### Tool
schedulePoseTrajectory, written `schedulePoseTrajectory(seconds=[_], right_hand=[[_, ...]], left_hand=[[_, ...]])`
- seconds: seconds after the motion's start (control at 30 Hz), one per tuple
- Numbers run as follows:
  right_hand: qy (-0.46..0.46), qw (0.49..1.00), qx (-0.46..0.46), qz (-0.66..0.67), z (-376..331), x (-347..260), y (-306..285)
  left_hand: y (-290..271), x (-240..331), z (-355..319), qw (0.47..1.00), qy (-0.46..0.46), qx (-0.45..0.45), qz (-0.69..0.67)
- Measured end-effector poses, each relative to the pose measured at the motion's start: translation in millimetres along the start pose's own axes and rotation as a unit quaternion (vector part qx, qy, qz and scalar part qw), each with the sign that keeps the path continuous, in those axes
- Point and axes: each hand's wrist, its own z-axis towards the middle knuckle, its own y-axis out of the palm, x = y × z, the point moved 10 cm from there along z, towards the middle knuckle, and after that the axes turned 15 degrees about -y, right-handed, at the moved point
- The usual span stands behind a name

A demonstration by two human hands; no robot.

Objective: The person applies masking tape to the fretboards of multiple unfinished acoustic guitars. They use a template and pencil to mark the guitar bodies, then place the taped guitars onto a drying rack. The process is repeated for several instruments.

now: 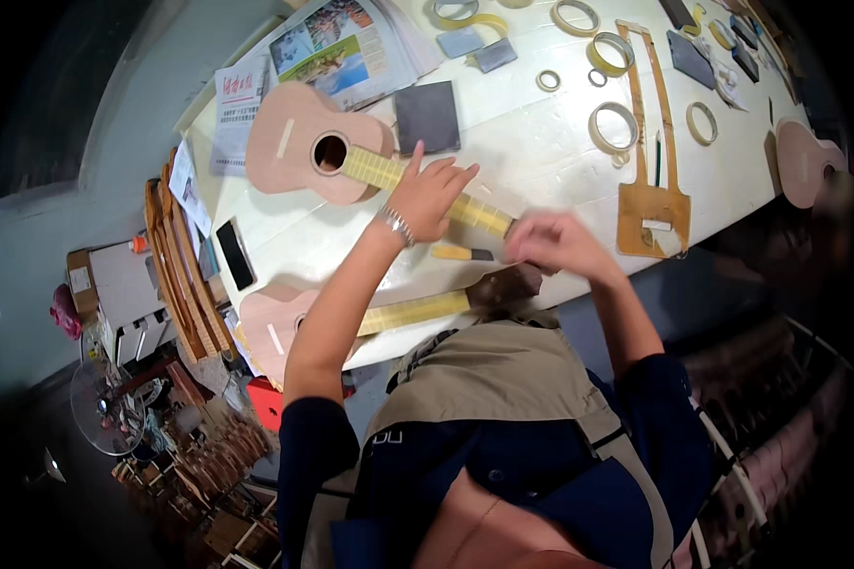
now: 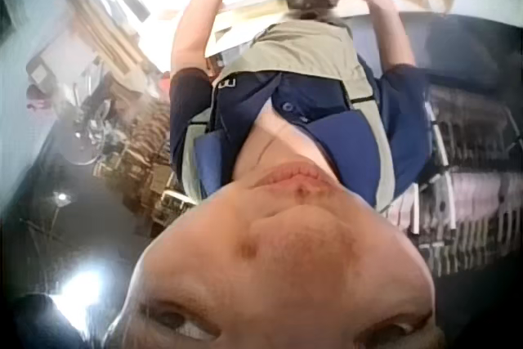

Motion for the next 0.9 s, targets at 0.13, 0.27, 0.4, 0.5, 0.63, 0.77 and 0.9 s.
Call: schedulePoseTrajectory(seconds=[0.13,0.27,0.4,0.5,0.63,0.77,0.9], right_hand=[[0.134,0.968,-0.095,0.19,-45,102,116],[0.306,0.821,0.049,0.479,-34,164,181],[0.126,0.88,0.193,0.415,24,216,172],[-0.121,0.912,0.227,0.318,30,152,143],[-0.405,0.846,0.327,0.116,-23,19,83],[-0.588,0.737,0.291,0.165,-76,-140,109],[-0.637,0.709,0.3,0.035,-86,-213,162]], left_hand=[[44,-2,45,0.953,0.013,-0.299,0.055],[-30,-40,52,0.968,0.004,-0.224,-0.11],[-163,-70,35,0.985,-0.027,-0.083,-0.15],[-223,-130,1,0.954,-0.07,0.04,-0.287],[-263,-170,-62,0.921,-0.1,0.149,-0.347],[-274,-173,-115,0.792,-0.044,0.212,-0.57],[-286,-136,-161,0.749,0.038,0.281,-0.598]])
